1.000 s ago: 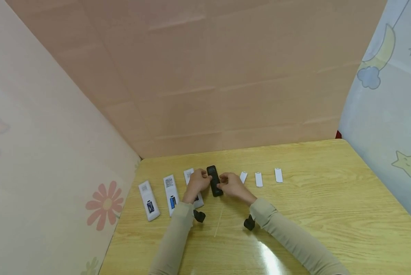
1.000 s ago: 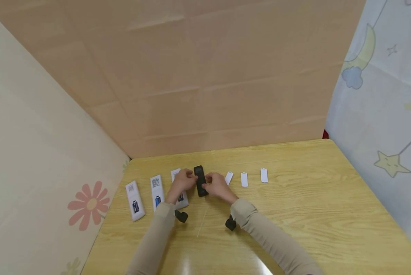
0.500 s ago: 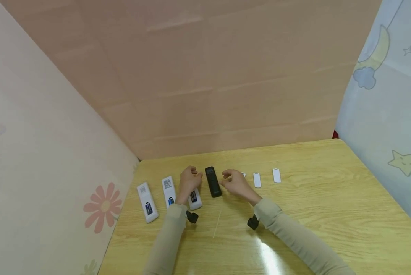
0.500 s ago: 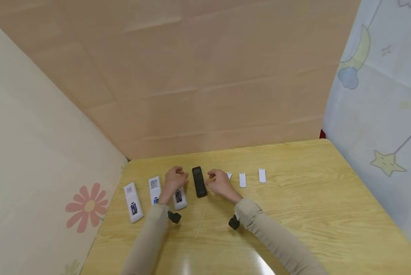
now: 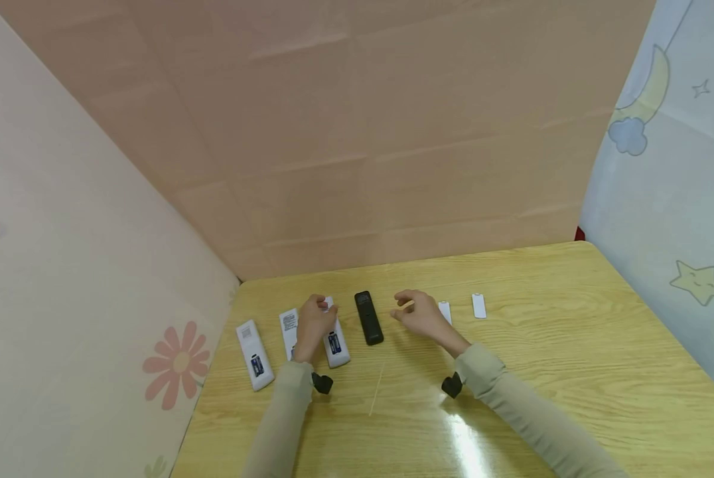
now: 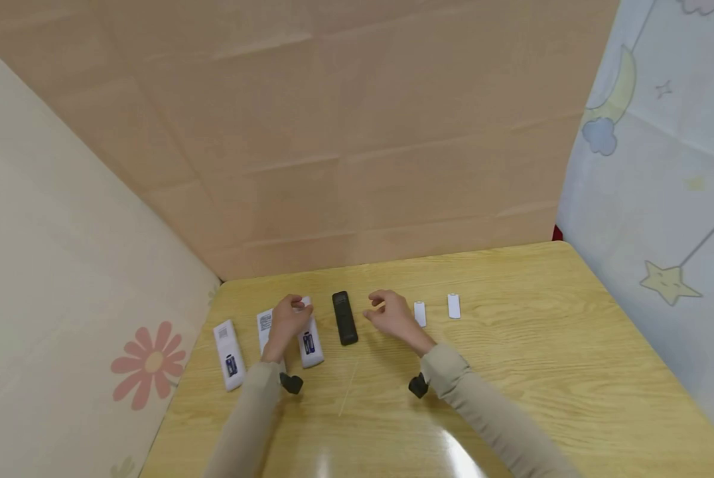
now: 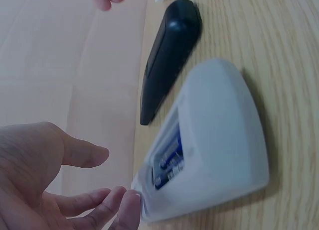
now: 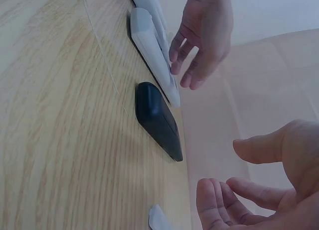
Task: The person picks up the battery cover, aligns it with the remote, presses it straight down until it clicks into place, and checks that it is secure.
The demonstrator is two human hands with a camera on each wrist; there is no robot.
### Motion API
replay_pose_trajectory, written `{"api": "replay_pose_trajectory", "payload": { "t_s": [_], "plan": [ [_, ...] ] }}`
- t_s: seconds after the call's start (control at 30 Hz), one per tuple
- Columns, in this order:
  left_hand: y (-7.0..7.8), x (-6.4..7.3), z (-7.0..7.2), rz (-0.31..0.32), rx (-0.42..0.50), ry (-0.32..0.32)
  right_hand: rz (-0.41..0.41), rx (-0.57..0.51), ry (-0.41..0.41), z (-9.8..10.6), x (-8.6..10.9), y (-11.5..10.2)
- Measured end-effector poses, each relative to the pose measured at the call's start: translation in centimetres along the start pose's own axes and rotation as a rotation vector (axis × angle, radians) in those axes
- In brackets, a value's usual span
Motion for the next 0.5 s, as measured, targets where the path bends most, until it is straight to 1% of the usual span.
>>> {"api": "replay_pose_trajectory", "payload": {
  "t_s": [0.1,0.27,0.4,0.5],
  "plan": [
    [-0.5,-0.1,0.0,0.02,-0.014,-0.01,0.007,0.019,0.006,0.5,0.2,-0.2],
    [-1.2,-0.3,-0.3,0.021,-0.037,-0.012,0.018,0.037,0.021,1.5,0.4,-0.1],
    [-1.6,-0.2,-0.2,0.03,-0.053,-0.011,0.013,0.022,0.033,2.1,0.6,-0.2],
    [-1.7,-0.1,0.0,0.022,-0.058,-0.006,0.016,0.015,0.042,2.5,0.7,-0.4]
  ]
}}
Point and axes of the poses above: each hand's wrist, its own x-axis away from the middle knuckle, its own z-axis out of the back of the hand, y = z × x, the point moved 5 cm from there along -x, towards the middle knuckle, and after that the axes turned 10 degrees about -x, right-handed, at the moved point
